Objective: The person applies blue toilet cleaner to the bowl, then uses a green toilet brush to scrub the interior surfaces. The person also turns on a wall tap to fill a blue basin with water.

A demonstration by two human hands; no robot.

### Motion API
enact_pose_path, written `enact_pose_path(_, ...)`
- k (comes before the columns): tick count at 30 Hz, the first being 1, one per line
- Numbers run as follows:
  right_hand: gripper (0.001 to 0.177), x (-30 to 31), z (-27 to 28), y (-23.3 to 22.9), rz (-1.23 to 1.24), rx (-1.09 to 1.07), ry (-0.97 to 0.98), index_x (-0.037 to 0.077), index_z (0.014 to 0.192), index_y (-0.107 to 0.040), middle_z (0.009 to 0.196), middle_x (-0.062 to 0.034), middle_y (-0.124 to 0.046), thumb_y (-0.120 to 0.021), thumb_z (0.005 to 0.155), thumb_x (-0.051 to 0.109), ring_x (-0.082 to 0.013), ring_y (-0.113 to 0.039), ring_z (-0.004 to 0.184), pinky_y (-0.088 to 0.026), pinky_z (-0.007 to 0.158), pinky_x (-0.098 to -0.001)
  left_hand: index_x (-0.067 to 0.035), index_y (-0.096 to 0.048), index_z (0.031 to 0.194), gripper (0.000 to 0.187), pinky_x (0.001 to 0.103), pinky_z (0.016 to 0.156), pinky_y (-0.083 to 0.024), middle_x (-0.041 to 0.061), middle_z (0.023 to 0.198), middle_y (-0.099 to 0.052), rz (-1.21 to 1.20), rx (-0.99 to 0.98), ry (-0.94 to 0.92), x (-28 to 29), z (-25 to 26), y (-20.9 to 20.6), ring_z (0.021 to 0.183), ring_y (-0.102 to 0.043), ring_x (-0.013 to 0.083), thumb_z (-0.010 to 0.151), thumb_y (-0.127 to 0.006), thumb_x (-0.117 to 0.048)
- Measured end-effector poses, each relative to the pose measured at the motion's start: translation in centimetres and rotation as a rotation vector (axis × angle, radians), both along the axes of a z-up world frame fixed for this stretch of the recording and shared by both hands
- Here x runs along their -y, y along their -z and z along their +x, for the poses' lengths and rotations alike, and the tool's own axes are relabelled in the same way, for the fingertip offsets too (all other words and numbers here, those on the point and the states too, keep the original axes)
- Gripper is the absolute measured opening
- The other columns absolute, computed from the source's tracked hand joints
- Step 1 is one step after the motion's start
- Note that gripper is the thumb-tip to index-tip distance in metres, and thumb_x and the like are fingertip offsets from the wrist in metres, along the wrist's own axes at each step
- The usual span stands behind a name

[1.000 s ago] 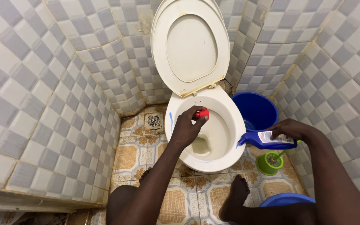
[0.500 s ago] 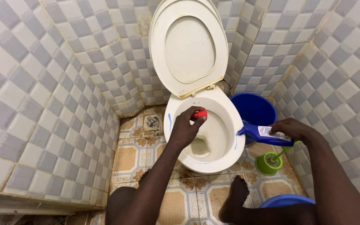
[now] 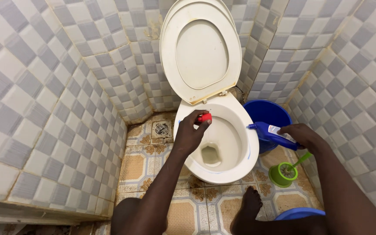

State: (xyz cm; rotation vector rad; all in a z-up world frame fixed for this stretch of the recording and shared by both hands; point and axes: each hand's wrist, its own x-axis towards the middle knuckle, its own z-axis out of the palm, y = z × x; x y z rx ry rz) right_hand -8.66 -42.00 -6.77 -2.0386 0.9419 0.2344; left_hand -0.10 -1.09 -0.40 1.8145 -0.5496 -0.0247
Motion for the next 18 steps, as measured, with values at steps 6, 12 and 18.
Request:
enact_pose_path(6,0.04,-2.4,1.1,-1.4,0.01,0.059,0.054,-0.002,0.109,-0.075,0.067,-0.0107,-0.062,-0.073,0.088,0.032,-0.0166,-0.046,0.048,-0.034,0.046,-0.0344,-0.007,-0.07,0.123,0.038,0.033,0.076,-0.059,0.011,0.103,-0.078,-0.004,0.011,-0.028,-0.4,0.2,-0.1,0.095,-0.074,0.0182,0.091,-0.073,-0.028)
enact_pose_path(12,0.034,-3.1,2.7,-0.5,-0.009,0.126,0.06,-0.002,0.1,-0.077,0.068,-0.0096,-0.059,-0.073,0.088,0.03,-0.0178,-0.047,0.051,-0.035,0.046,-0.0355,-0.008,-0.069,0.123,0.038,0.032,0.076,-0.058,0.009,0.105,-0.077,-0.02,0.003,-0.04,-1.3,0.2,-0.6,0.097,-0.074,0.0172,0.092,-0.071,-0.029)
enact_pose_path(18,0.035,-3.6,4.4,1.0,-0.077,0.242,0.031,0.0,0.102,-0.08,0.084,-0.0128,-0.076,-0.076,0.087,0.031,-0.0224,-0.069,0.066,-0.054,0.062,-0.0355,-0.008,-0.068,0.125,0.037,0.032,0.075,-0.059,0.01,0.106,-0.076,-0.038,0.02,-0.058,-2.7,1.1,-0.5,0.099,-0.072,0.0176,0.094,-0.071,-0.029)
